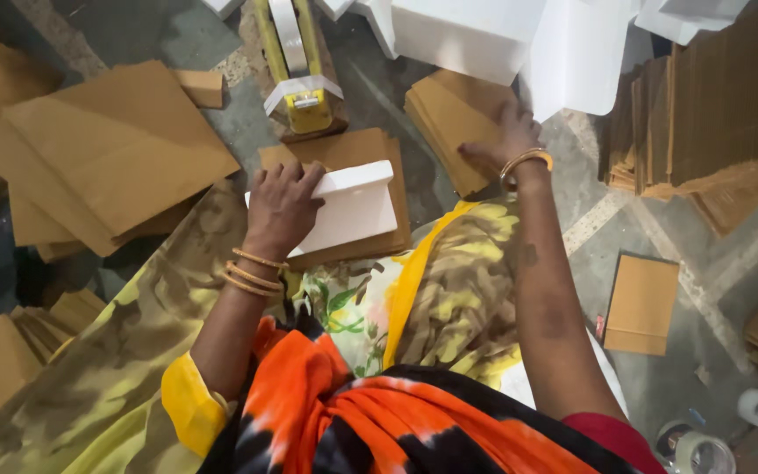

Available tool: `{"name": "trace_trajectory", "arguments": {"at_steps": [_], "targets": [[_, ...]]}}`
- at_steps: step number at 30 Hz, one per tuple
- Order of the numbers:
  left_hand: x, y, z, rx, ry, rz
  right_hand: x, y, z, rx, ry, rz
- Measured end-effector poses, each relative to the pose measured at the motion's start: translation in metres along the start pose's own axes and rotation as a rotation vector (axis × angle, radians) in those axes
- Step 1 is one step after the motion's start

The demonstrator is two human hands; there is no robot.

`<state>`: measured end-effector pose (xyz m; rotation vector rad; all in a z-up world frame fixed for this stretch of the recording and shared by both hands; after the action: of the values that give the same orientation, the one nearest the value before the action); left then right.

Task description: The person sits on the floor and assembles small cardboard boxes by inserting white foam inserts into the box base and folding the flaps closed. The person uses a tape dispenser to seal the boxes.

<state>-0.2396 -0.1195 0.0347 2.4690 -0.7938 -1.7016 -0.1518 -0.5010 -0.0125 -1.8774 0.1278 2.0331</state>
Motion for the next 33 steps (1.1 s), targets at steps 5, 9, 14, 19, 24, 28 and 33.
{"name": "trace_trajectory", "arguments": {"at_steps": [5, 9, 14, 19, 24, 28, 33], "targets": [[0.001, 0.001, -0.003, -0.014, 0.009, -0.021, 0.002, -0.023, 0.013, -0.181, 0.135, -0.002], [0.000, 0.001, -0.001, -0.014, 0.004, -0.020, 0.004, -0.025, 0.010, -0.208, 0.113, -0.001], [-0.001, 0.000, -0.001, -0.029, 0.003, 0.011, 0.003, -0.026, 0.003, -0.164, 0.082, 0.012], [0.001, 0.001, 0.001, -0.036, -0.007, 0.003, 0.016, -0.033, 0.001, -0.126, 0.102, 0.050], [-0.001, 0.002, 0.002, -0.041, 0.009, -0.003, 0.019, -0.028, -0.007, -0.101, 0.075, 0.072], [0.000, 0.001, 0.003, -0.048, -0.003, -0.007, 0.017, -0.014, -0.005, -0.026, 0.040, 0.063], [0.000, 0.002, 0.003, -0.040, -0.001, -0.034, 0.024, -0.016, -0.006, 0.010, -0.012, 0.093]]}}
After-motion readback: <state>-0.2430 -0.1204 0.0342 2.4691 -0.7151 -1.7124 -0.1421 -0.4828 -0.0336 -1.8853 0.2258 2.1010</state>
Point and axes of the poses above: each hand's wrist, its own z-axis away from the middle knuckle, its own x-axis out of the palm, y = z × x, the point moved 6 cm from there along -z, towards the middle knuckle, and after that the axes turned 15 degrees about y, right-handed, at the moved point
